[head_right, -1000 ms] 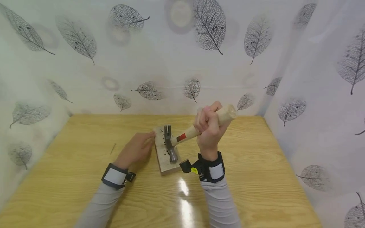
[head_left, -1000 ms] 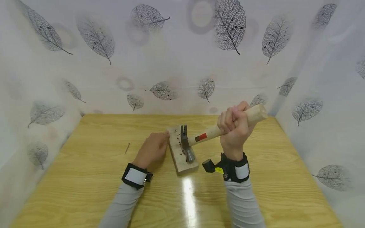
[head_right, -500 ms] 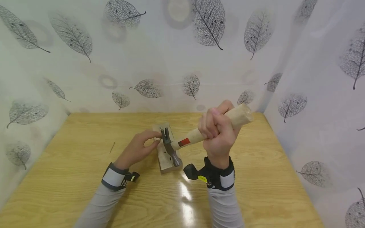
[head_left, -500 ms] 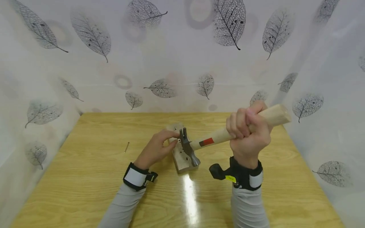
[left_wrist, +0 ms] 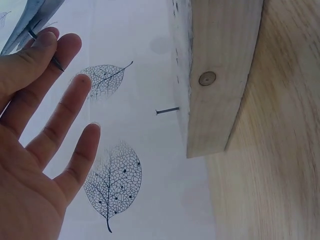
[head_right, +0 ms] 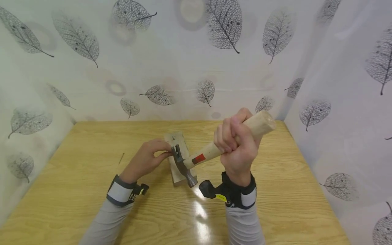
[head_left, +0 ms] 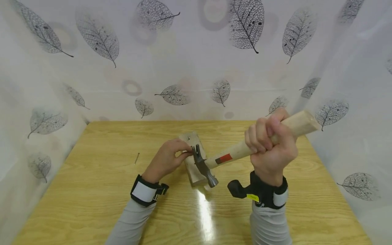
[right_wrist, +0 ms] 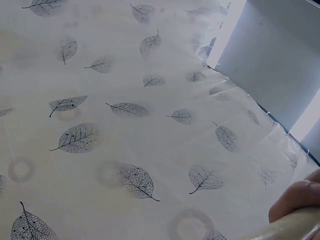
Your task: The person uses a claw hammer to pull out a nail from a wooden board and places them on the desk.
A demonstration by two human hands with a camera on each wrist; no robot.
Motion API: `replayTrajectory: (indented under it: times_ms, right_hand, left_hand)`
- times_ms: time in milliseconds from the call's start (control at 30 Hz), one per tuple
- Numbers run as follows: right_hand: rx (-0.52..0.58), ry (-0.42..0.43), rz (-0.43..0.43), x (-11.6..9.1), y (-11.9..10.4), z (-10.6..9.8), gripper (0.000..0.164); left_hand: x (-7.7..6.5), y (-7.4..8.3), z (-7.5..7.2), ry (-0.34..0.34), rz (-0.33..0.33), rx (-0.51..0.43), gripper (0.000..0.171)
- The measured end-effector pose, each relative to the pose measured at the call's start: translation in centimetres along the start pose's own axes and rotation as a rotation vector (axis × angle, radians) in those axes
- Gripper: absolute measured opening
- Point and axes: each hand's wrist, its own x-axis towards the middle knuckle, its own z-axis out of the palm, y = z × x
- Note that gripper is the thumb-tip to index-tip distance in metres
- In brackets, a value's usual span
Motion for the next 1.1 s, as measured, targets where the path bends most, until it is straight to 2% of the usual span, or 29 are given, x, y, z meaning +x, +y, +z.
replayTrajectory:
  times_ms: [300, 367, 433, 500, 633, 900, 1000, 1100]
  right_hand:
    - [-0.042, -0.047, 0.057, -0.1, 0.8, -0.1, 0.028]
    - [-0.057, -0.056, 0.053, -0.1, 0.9, -0.1, 0.029]
    - [-0.082, -0.058, 0.041, 0.0, 1.0, -0.1, 0.03]
    - [-0.101, -0.062, 0.027, 0.0, 1.0, -0.1, 0.03]
    - [-0.117, -0.06, 0.014, 0.0, 1.1, -0.2, 0.028]
    - [-0.163, -0.068, -0.004, 0.0, 1.3, -0.4, 0.03]
    - [-0.158, -0.058, -0.002, 0.1, 1.6, -0.5, 0.03]
    - [-0.158, -0.046, 0.002, 0.1, 1.7, -0.6, 0.031]
  left_hand:
    - [-0.4, -0.3, -0.8, 0.06, 0.009, 0.019, 0.013]
    - [-0.5, -0.5, -1.0, 0.074, -0.006, 0.016, 0.014]
    - [-0.6, -0.7, -1.3, 0.087, -0.047, 0.015, 0.015]
    - [-0.8, -1.0, -1.7, 0.099, -0.129, 0.018, 0.016]
    - [-1.6, -2.1, -3.1, 0.107, -0.345, 0.076, 0.015]
    - [-4.8, -5.4, -7.4, -0.02, -0.745, 0.175, 0.019]
    - [-5.9, -6.4, -8.4, -0.042, -0.856, 0.194, 0.021]
    - [-6.3, -7.1, -8.7, -0.074, -0.927, 0.204, 0.023]
